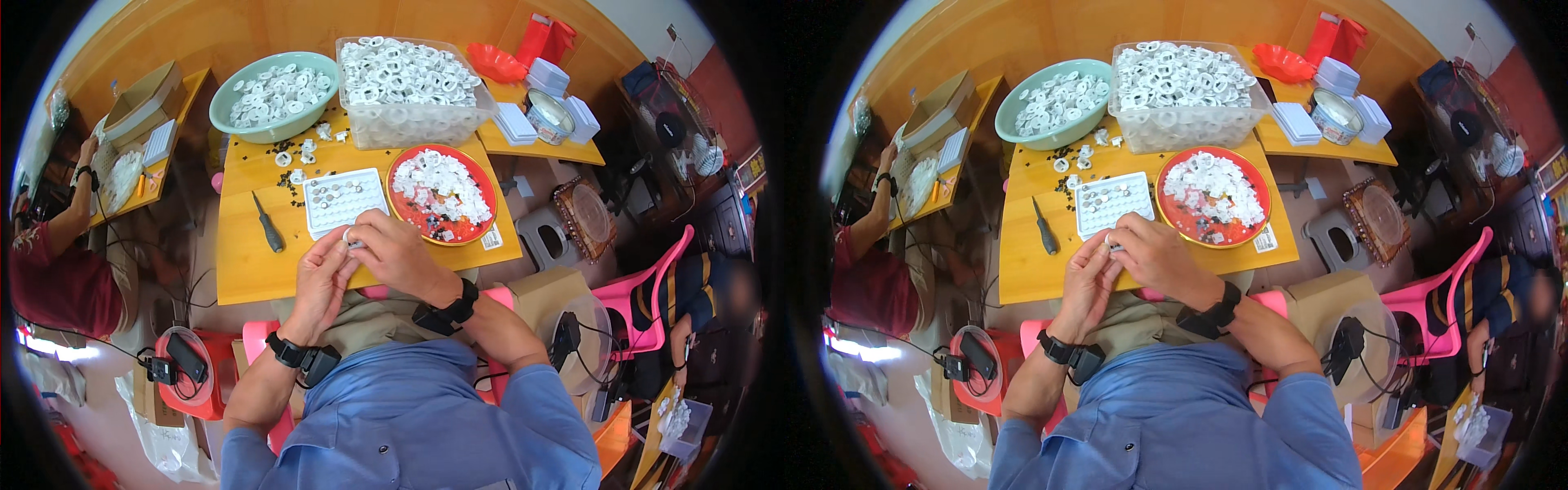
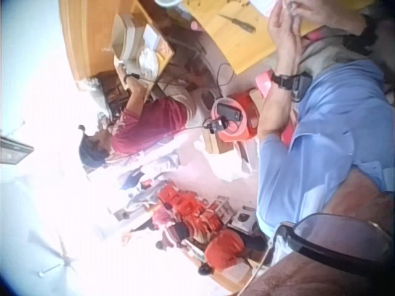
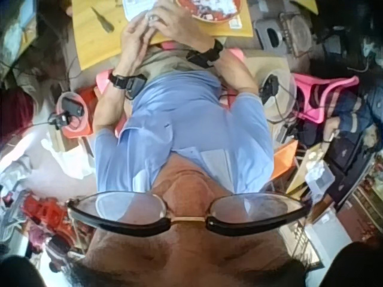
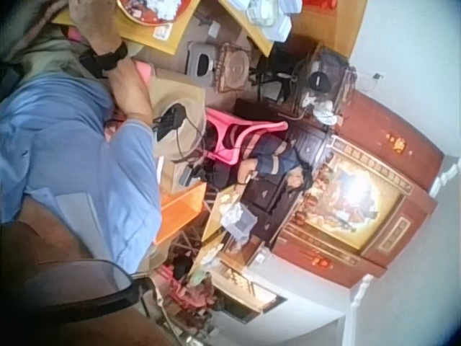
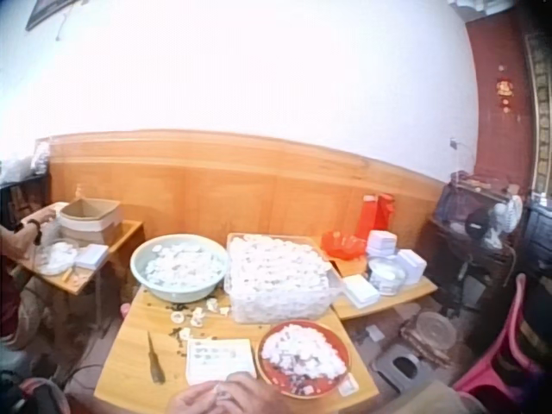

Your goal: Manually assembling small white circular footwear components by inserting black center pieces.

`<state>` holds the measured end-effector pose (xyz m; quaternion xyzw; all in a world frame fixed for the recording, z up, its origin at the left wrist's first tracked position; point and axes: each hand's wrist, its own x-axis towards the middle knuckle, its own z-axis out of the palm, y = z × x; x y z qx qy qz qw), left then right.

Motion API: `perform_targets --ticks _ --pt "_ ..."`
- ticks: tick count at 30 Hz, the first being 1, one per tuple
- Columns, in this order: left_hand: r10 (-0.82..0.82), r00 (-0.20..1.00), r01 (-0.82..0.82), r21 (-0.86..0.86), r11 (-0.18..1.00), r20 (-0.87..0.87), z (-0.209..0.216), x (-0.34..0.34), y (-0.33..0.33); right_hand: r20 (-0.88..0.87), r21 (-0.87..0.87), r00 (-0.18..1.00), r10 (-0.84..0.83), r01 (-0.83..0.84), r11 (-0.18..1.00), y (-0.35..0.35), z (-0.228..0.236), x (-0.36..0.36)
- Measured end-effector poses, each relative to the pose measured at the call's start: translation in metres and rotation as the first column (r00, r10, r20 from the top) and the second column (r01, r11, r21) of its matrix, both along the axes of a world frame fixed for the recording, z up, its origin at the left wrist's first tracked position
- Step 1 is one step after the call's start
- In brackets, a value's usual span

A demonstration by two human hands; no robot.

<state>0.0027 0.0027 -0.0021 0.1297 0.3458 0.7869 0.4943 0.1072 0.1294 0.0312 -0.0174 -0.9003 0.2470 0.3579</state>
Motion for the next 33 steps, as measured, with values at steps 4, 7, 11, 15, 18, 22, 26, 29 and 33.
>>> perform_targets --ticks 4,7,11,15,18,22,26,29,33 --pt "0.018 0.999 -0.019 0.004 1.0 0.045 -0.005 -0.004 -0.001 0.04 -0.107 0.999 -0.008 0.012 0.994 0.0 0.005 0.0" --pt "0.017 0.997 -0.017 -0.002 1.0 0.071 0.002 -0.004 -0.002 0.106 -0.112 0.986 -0.127 0.139 0.984 0.026 0.009 0.007" --pt "0.003 0.995 -0.003 -0.001 1.0 0.096 0.002 -0.004 -0.002 0.33 0.067 0.834 -0.442 0.447 0.892 0.08 0.032 0.032" --pt "-0.002 0.995 0.003 -0.01 1.0 0.102 0.001 -0.002 -0.002 0.69 0.126 0.528 -0.495 0.586 0.801 0.104 0.027 0.047" --pt "-0.011 0.994 0.012 -0.004 1.0 0.104 -0.001 -0.003 -0.001 0.662 0.145 0.542 -0.518 0.586 0.797 0.111 0.012 0.047" --pt "-0.005 0.996 0.006 -0.012 1.0 0.092 -0.001 -0.005 -0.002 0.716 0.15 0.503 -0.483 0.565 0.811 0.115 0.009 0.045" --pt "-0.024 0.995 0.025 -0.012 1.0 0.093 0.0 -0.006 -0.003 0.592 -0.028 0.678 -0.435 0.557 0.83 0.114 0.013 0.046" --pt "-0.044 0.995 0.043 0.014 0.999 0.094 -0.002 -0.007 -0.004 0.522 -0.207 0.785 -0.334 0.496 0.843 0.114 0.016 0.042" --pt "-0.04 0.994 0.039 0.007 0.999 0.102 -0.001 -0.006 -0.004 0.46 -0.42 0.871 -0.172 0.384 0.822 0.107 0.018 0.036"
